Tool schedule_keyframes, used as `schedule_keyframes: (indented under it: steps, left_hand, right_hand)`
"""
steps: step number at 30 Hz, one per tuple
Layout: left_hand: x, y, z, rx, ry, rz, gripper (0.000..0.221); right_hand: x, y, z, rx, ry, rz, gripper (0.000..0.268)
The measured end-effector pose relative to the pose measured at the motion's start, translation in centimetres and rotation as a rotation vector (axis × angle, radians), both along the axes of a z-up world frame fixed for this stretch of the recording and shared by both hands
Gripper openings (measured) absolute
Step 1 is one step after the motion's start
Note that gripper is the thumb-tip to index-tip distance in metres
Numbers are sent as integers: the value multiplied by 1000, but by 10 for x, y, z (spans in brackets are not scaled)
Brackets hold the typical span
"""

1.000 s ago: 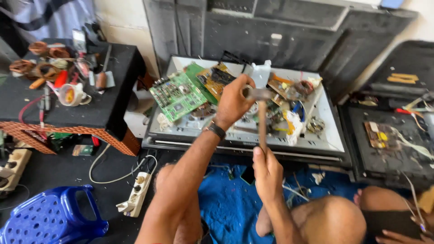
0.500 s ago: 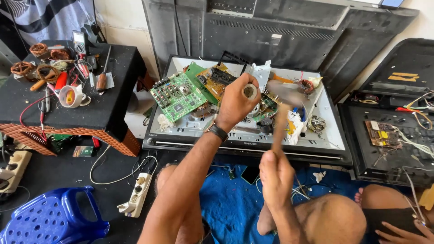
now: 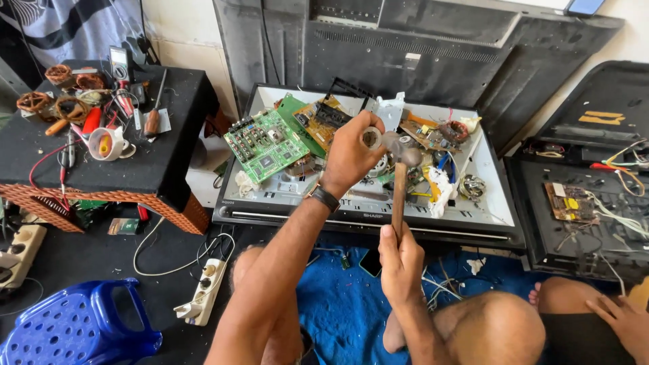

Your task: Disassembling an electronic device to remove internal components like the motor and circuit boards using hand tools.

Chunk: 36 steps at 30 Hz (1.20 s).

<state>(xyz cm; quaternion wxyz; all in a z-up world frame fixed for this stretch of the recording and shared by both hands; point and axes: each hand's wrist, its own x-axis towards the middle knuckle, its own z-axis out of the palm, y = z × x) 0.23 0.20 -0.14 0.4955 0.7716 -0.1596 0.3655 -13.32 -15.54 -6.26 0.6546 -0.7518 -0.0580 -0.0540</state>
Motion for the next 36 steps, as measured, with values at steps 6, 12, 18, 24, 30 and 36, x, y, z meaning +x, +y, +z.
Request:
schedule_keyframes:
  steps: [6, 12, 18, 24, 30, 36]
  left_hand:
    - [1, -1, -1, -54, -2, -50, 34]
    - [1, -1, 3, 7, -63, 40, 20]
    - [5, -2, -4, 17, -37, 37, 19]
    - [20, 6, -16, -77, 0, -5, 26]
    - [9, -1, -5, -124, 33, -39, 18]
    - [1, -1, 9, -778, 162, -320, 25]
  right_hand:
    - [10, 1, 1, -175, 19, 13, 33]
    - [-10, -4, 18, 351, -156, 85, 25]
    - [9, 0, -9, 184, -508, -20, 22]
    - [7, 4, -6, -79, 13, -24, 42]
    - [7, -1, 3, 55, -57, -73, 41]
    - [28, -11, 27, -217, 51, -270, 31]
